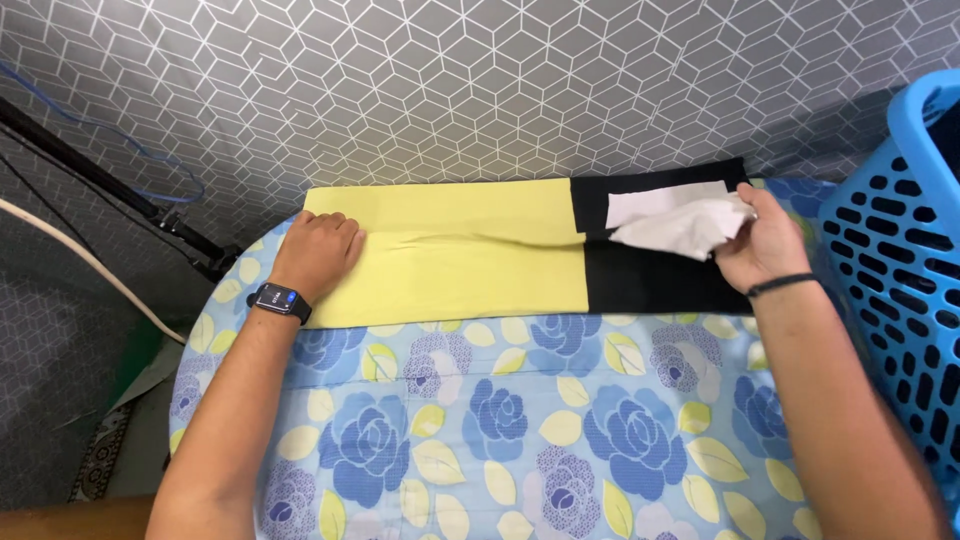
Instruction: The person takes a yellow and black t-shirt from a blue laundry basket, lays it flat on a floral-patterned table, and folds it neatly by hand. The folded shirt is then placed into a wooden drawer.
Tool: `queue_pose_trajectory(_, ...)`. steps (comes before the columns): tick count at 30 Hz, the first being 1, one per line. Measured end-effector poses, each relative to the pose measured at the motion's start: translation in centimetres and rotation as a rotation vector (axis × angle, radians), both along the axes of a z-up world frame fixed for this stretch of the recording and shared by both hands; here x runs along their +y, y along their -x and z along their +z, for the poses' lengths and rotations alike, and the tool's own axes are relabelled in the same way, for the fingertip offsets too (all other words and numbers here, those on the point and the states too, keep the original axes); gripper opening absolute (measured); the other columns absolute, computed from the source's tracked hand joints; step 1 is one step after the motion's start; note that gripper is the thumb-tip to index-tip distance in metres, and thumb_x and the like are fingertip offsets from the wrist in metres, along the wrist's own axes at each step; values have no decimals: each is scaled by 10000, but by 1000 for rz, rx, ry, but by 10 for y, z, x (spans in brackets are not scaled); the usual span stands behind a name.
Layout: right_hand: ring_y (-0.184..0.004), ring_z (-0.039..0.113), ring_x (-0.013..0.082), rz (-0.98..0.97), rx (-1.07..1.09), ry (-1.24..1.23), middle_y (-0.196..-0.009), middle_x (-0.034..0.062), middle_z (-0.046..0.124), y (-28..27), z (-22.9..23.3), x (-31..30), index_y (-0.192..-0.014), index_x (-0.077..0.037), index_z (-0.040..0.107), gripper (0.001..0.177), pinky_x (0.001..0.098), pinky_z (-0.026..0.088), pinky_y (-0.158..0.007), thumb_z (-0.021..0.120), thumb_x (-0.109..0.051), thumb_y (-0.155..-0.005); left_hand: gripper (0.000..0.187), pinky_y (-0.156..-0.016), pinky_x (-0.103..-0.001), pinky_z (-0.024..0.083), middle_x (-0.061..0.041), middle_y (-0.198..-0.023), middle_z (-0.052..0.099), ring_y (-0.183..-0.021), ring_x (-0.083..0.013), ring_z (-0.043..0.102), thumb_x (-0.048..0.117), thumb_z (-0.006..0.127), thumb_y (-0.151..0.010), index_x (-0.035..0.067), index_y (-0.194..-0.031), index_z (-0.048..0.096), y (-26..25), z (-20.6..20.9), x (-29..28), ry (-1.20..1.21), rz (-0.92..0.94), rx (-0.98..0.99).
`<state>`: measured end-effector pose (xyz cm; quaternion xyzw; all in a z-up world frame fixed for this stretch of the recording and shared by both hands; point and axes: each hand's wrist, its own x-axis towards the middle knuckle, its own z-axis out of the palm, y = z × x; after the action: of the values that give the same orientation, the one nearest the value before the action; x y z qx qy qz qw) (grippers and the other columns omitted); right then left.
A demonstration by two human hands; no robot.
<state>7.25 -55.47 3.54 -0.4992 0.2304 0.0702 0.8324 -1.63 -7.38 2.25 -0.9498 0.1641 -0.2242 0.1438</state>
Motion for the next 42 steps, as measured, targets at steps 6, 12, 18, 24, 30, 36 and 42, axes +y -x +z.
queue_pose_trajectory(6, -660, 599, 159, -221, -37, -277, -743, 51, 548, -28, -22, -4, -830, -57, 483, 122, 247, 562, -576, 569, -111, -762, 272, -766, -324, 346, -18, -736, 544, -765, -188, 537, 317, 350, -909, 150, -760, 505, -3, -22, 15, 40, 154, 34)
queue_pose_trajectory(12, -637, 609, 210, -233, -29, -364, -730, 96, 515, -34, -29, -3, -823, 8, 455, 213, 284, 593, -580, 612, -101, -728, 377, -846, -313, 334, -21, -695, 570, -799, -160, 568, 438, 286, -941, 164, -771, 481, -2, -22, 23, 144, 279, 131)
queue_pose_trajectory(18, -712, 587, 216, -219, -15, -375, -810, 98, 505, -43, -51, -13, -889, -12, 447, 250, 309, 598, -640, 583, -146, -728, 447, -798, -309, 369, -56, -590, 580, -672, -198, 608, 449, 287, -965, 139, -731, 508, -5, -22, 40, 191, 321, 38)
queue_pose_trajectory(24, -827, 580, 196, -25, -121, -216, -851, 49, 494, -12, -18, -5, -908, -84, 484, 198, 341, 539, -804, 545, -194, -755, 285, -795, -337, 360, -53, -704, 555, -749, -206, 569, 346, 423, -937, 133, -791, 545, -6, -19, 34, 140, 363, -182)
queue_pose_trajectory(30, -959, 491, 274, -38, -891, 1274, -1031, 148, 483, -3, -45, -45, -1156, -45, 455, 450, 370, 420, -825, 479, 2, -708, 114, -864, -361, 337, -42, -834, 536, -851, -194, 527, 251, 575, -776, 141, -793, 549, 3, 9, -58, 167, 78, -214)
queue_pose_trajectory(36, -929, 548, 296, 533, 89, 1746, -1029, 141, 570, 83, 60, -15, -1039, -88, 580, 486, 414, 445, -778, 475, -501, -805, 129, -921, -422, 284, -44, -868, 515, -861, -187, 505, 254, 525, -809, 126, -798, 528, 15, 22, -132, 295, -235, -9)
queue_pose_trajectory(42, -621, 491, 192, 453, -22, 1368, -737, 85, 566, 87, 34, -41, -853, -89, 559, 133, 305, 384, -529, 533, -219, -848, 434, -1005, -479, 138, -119, -1259, 380, -1205, -266, 314, 408, 386, -845, 100, -1145, 444, 14, 0, -149, 330, -265, 252)
